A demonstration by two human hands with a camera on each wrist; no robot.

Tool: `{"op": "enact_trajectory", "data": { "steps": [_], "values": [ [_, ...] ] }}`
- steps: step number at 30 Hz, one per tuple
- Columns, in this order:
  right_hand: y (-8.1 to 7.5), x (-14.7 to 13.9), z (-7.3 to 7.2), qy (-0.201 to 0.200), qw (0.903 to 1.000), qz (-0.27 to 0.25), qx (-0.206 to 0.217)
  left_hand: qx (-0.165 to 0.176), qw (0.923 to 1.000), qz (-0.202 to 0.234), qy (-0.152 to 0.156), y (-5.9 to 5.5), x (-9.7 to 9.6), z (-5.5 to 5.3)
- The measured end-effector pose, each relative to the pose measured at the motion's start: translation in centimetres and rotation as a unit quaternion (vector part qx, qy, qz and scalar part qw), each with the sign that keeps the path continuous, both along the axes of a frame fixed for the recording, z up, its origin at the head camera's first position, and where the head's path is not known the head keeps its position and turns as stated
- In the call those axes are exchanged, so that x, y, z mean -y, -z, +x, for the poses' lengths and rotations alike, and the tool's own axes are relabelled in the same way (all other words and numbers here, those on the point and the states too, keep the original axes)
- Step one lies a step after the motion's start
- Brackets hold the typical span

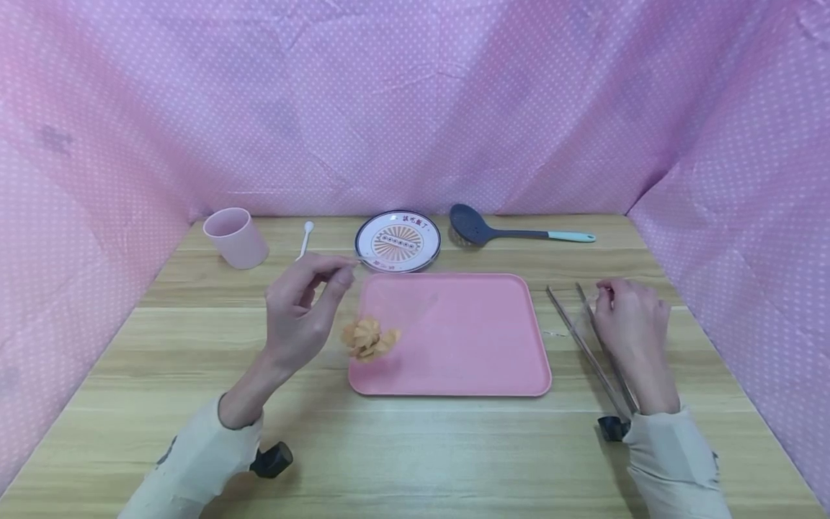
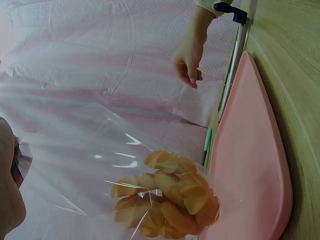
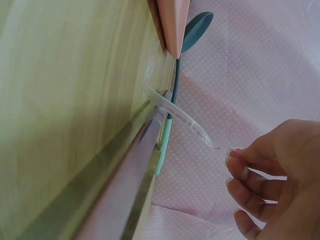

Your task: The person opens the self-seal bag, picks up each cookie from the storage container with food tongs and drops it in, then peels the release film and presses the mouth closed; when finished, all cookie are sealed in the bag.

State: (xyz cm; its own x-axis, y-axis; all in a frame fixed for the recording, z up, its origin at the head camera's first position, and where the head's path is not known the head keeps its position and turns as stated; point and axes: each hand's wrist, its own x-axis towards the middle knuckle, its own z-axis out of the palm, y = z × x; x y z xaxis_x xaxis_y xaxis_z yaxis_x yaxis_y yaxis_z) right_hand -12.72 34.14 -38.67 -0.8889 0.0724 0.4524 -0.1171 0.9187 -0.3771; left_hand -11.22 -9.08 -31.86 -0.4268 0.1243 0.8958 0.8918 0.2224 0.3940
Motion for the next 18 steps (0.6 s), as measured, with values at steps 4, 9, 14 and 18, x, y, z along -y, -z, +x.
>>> {"op": "enact_trajectory", "data": {
  "steps": [4,9,14,18],
  "values": [
    [-0.18,-0.09,0.07,0.01,0.9999,0.008,-0.006,-0.002,1.0,0.001,-0.002,0.03,0.02,-0.03],
    [-0.28,-0.3,0.19,0.018,0.9998,0.01,-0.004,-0.001,1.0,-0.004,-0.004,0.04,0.06,0.0],
    [-0.47,-0.37,0.23,0.024,0.9997,0.008,0.005,0.002,1.0,-0.006,-0.002,0.06,0.1,0.02],
    [-0.68,-0.45,0.21,0.032,0.9994,-0.004,0.012,0.003,1.0,-0.007,0.0,0.03,0.14,0.04]
  ]
}}
